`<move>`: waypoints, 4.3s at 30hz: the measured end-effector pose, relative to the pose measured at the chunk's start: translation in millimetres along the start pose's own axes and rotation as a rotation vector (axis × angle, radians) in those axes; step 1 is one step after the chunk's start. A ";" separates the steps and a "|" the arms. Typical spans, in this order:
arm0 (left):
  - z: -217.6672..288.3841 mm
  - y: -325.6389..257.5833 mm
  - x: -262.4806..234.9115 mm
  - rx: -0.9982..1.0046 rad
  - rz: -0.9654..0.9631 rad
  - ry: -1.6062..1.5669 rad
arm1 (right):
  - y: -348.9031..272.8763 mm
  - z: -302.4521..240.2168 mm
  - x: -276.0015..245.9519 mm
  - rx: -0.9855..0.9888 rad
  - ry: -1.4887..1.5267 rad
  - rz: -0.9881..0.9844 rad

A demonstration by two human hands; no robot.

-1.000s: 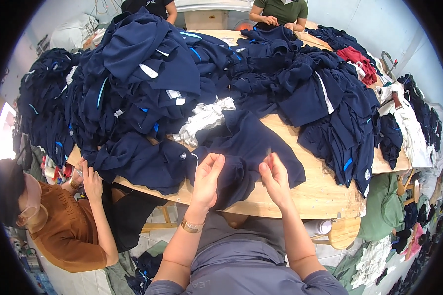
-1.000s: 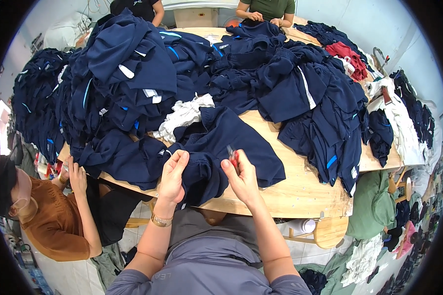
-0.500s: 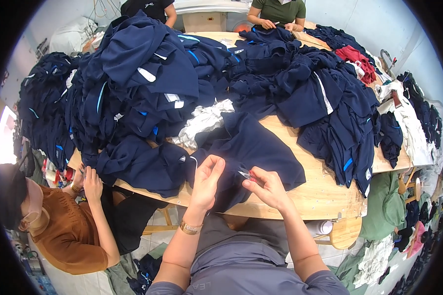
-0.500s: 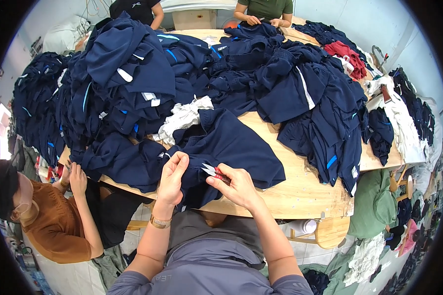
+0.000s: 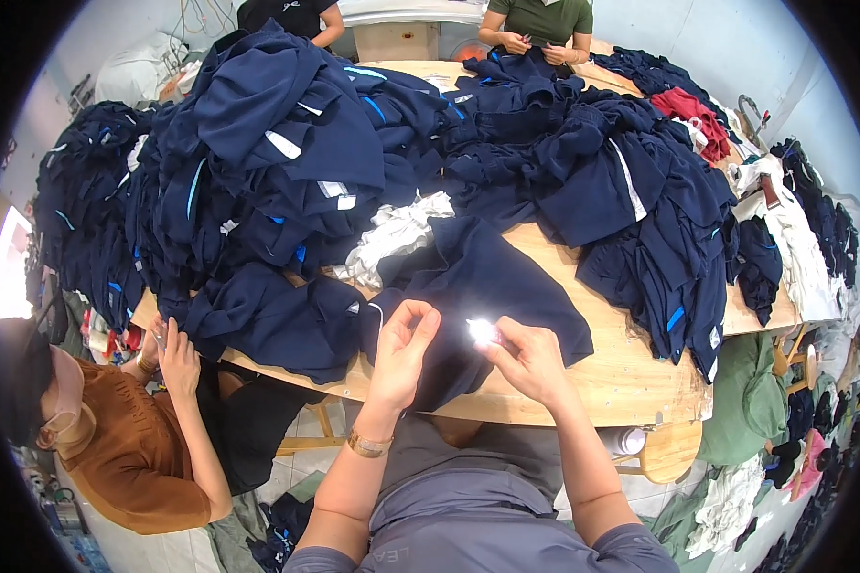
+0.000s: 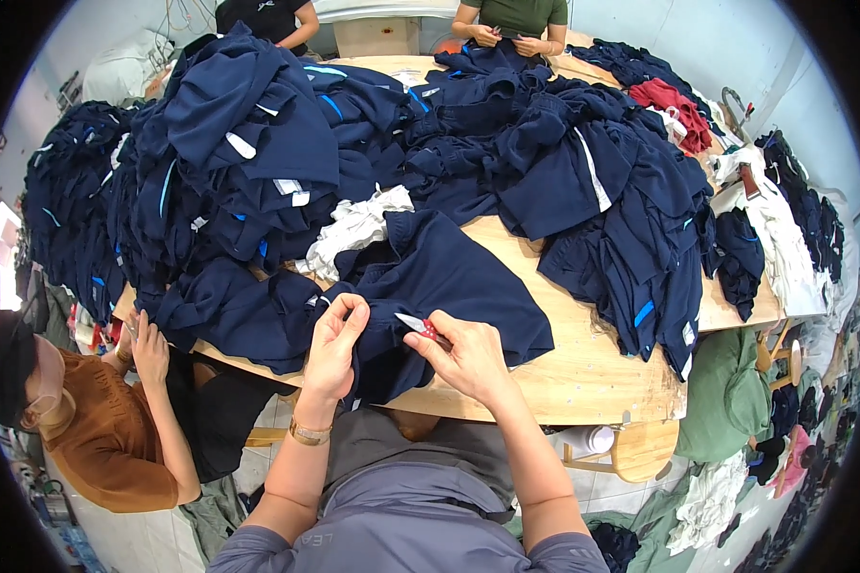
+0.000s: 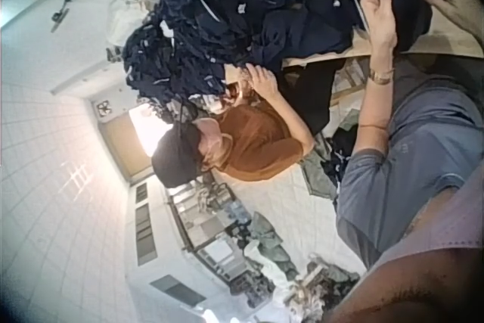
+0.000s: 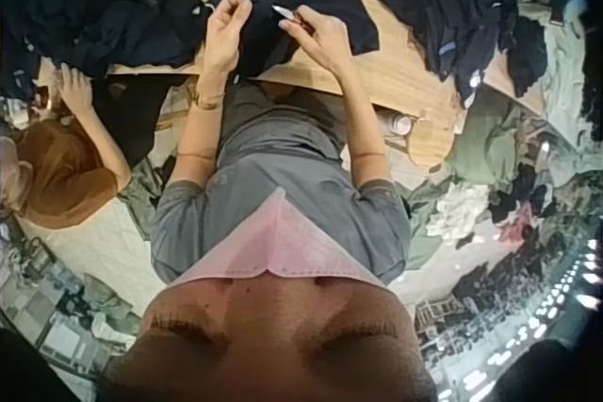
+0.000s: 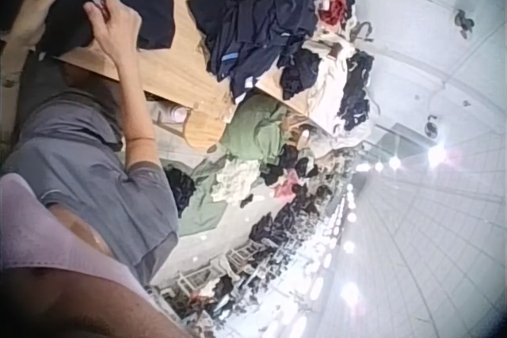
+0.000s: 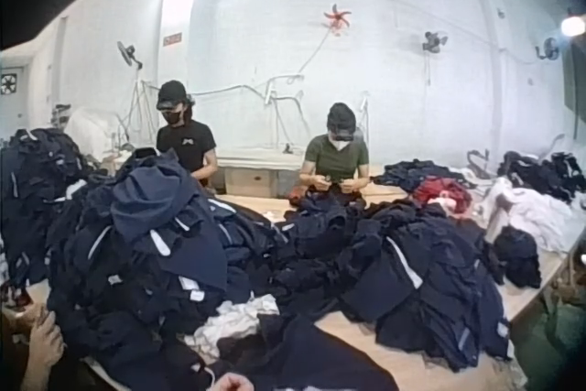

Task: Trimming loose threads from dark blue pants using small clippers.

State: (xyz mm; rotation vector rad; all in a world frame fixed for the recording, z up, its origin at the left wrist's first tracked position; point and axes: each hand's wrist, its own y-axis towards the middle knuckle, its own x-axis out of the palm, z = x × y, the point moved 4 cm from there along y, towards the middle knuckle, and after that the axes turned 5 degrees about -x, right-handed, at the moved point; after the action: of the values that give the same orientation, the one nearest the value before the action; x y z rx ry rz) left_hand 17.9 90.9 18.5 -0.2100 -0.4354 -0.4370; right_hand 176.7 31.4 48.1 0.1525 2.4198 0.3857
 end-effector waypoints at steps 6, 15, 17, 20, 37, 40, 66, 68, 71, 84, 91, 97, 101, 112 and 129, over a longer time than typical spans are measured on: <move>-3.4 0.6 -4.1 -0.086 0.038 -0.084 | -2.9 -6.2 -1.2 -0.098 -0.100 0.113; 1.0 0.8 -1.4 -0.104 -0.009 -0.046 | 0.1 -10.5 -1.2 -0.233 -0.386 0.116; 2.2 0.6 -1.1 -0.106 -0.028 -0.005 | 1.0 -10.2 -2.9 -0.230 -0.393 0.107; 5.9 1.7 -0.7 -0.105 -0.055 0.058 | 3.0 -10.1 -6.1 -0.252 -0.434 0.064; -11.2 12.5 4.2 -0.163 -0.190 0.152 | 10.5 -1.7 7.7 -0.261 0.096 -0.004; -10.7 9.9 4.7 -0.182 -0.230 0.111 | 6.5 5.2 14.5 -0.181 0.315 0.034; -90.7 17.6 -8.5 -0.543 -0.311 -0.066 | -5.1 16.3 7.9 -0.185 -0.045 0.050; -101.1 13.2 -8.4 -0.485 -0.383 0.191 | -15.3 25.4 12.5 -0.043 0.025 -0.010; -87.7 -4.0 -8.2 -0.387 -0.664 1.015 | -30.7 41.6 12.9 -0.010 0.043 0.065; 95.0 33.1 10.5 0.294 0.296 -0.534 | -50.2 69.2 -27.0 0.030 -0.005 0.492; -80.9 -6.4 15.5 -0.433 0.221 -0.987 | -67.1 83.2 18.6 0.322 0.818 0.477; -108.9 -50.5 32.5 -0.484 -0.084 -0.904 | -55.0 51.4 36.6 0.392 0.760 0.377; -69.4 -29.2 37.8 -0.486 -0.271 -0.715 | -46.4 47.8 33.8 0.194 0.624 0.494; -58.5 -14.1 36.4 -0.497 0.025 -0.594 | -61.3 49.8 25.1 0.362 0.807 0.429; -55.7 -14.0 30.4 -0.445 -0.029 -0.597 | -34.9 26.4 13.7 0.049 -0.079 0.162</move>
State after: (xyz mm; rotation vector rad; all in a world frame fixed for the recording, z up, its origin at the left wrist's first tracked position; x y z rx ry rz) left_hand 56.5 51.5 -15.9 -0.7770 -0.9250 -0.4941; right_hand 182.8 7.4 9.5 0.3804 2.3465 0.3859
